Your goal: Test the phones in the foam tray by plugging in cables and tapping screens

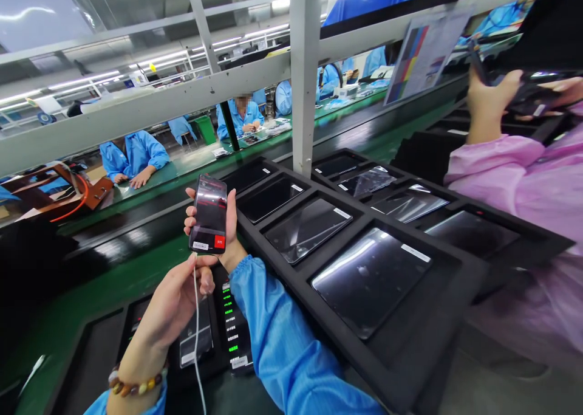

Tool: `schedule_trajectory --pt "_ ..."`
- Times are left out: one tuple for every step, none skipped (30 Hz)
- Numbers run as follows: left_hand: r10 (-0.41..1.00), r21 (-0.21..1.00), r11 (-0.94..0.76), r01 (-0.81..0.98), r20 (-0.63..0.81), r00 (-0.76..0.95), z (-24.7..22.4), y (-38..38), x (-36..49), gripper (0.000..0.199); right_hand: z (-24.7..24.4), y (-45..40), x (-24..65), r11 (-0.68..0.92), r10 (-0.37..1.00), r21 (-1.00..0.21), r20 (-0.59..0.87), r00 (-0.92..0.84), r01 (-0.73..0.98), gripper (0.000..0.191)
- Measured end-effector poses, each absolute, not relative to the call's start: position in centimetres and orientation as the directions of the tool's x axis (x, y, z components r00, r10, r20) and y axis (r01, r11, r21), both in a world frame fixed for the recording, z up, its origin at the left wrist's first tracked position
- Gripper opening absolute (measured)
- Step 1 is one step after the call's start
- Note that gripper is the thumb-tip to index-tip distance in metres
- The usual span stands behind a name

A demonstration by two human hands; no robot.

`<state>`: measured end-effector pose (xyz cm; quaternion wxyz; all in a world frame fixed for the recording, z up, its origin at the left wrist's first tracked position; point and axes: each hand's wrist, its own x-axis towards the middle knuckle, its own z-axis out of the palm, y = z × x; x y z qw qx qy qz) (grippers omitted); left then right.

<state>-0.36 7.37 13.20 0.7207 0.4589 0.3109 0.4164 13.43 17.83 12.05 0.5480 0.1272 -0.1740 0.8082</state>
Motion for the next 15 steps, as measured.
schedule_trajectory --pt "0.896 0.941 0.189 -0.282 -0.047 0.443 13.23 7.45 -0.57 0.061 12.17 17.77 13.42 -0.326 0.852 -0.139 0.386 -0.354 -0.935 0.112" --pt "0.903 0.955 0.155 -0.254 -0.032 0.429 13.31 7.49 -0.75 0.061 12.26 17.72 13.37 -0.316 0.861 -0.135 0.376 -0.344 -0.939 0.111" --pt "0.906 0.965 0.129 -0.228 -0.021 0.423 13.43 7.48 -0.89 0.061 12.33 17.68 13.29 -0.309 0.868 -0.13 0.366 -0.335 -0.942 0.11" --pt "0.907 0.974 0.103 -0.202 -0.009 0.42 13.56 7.44 -0.99 0.06 12.38 17.64 13.2 -0.303 0.874 -0.127 0.357 -0.329 -0.944 0.108" --pt "0.907 0.981 0.076 -0.176 0.005 0.421 13.68 7.38 -1.05 0.059 12.41 17.61 13.11 -0.298 0.879 -0.125 0.35 -0.323 -0.946 0.107" --pt "0.906 0.988 0.048 -0.149 0.02 0.423 13.78 7.31 -1.09 0.059 12.44 17.58 13.04 -0.292 0.884 -0.122 0.344 -0.316 -0.949 0.106" --pt "0.904 0.992 0.018 -0.126 0.037 0.426 13.85 7.24 -1.09 0.058 12.47 17.55 12.98 -0.287 0.888 -0.119 0.34 -0.31 -0.951 0.106" --pt "0.902 0.994 -0.008 -0.106 0.053 0.428 13.88 7.19 -1.08 0.058 12.52 17.51 12.96 -0.284 0.891 -0.116 0.336 -0.306 -0.952 0.106" --pt "0.901 0.995 -0.03 -0.093 0.067 0.429 13.89 7.16 -1.05 0.058 12.58 17.47 12.96 -0.284 0.893 -0.112 0.331 -0.305 -0.952 0.106" --pt "0.9 0.995 -0.044 -0.084 0.076 0.429 13.88 7.16 -1.01 0.059 12.65 17.42 12.99 -0.287 0.894 -0.11 0.327 -0.307 -0.952 0.106" --pt "0.9 0.996 -0.05 -0.08 0.079 0.428 13.86 7.17 -0.97 0.059 12.72 17.37 13.03 -0.292 0.894 -0.109 0.322 -0.312 -0.95 0.107" --pt "0.902 0.996 -0.05 -0.08 0.08 0.425 13.85 7.2 -0.92 0.059 12.8 17.32 13.08 -0.298 0.894 -0.109 0.317 -0.317 -0.948 0.108" --pt "0.904 0.995 -0.046 -0.084 0.078 0.419 13.84 7.25 -0.87 0.059 12.88 17.27 13.13 -0.301 0.894 -0.112 0.313 -0.321 -0.947 0.108" --pt "0.908 0.995 -0.038 -0.092 0.073 0.412 13.85 7.29 -0.82 0.06 12.95 17.23 13.17 -0.302 0.894 -0.117 0.31 -0.323 -0.946 0.109" --pt "0.914 0.994 -0.026 -0.107 0.067 0.401 13.86 7.34 -0.78 0.06 13.01 17.19 13.19 -0.298 0.895 -0.124 0.307 -0.322 -0.946 0.109"
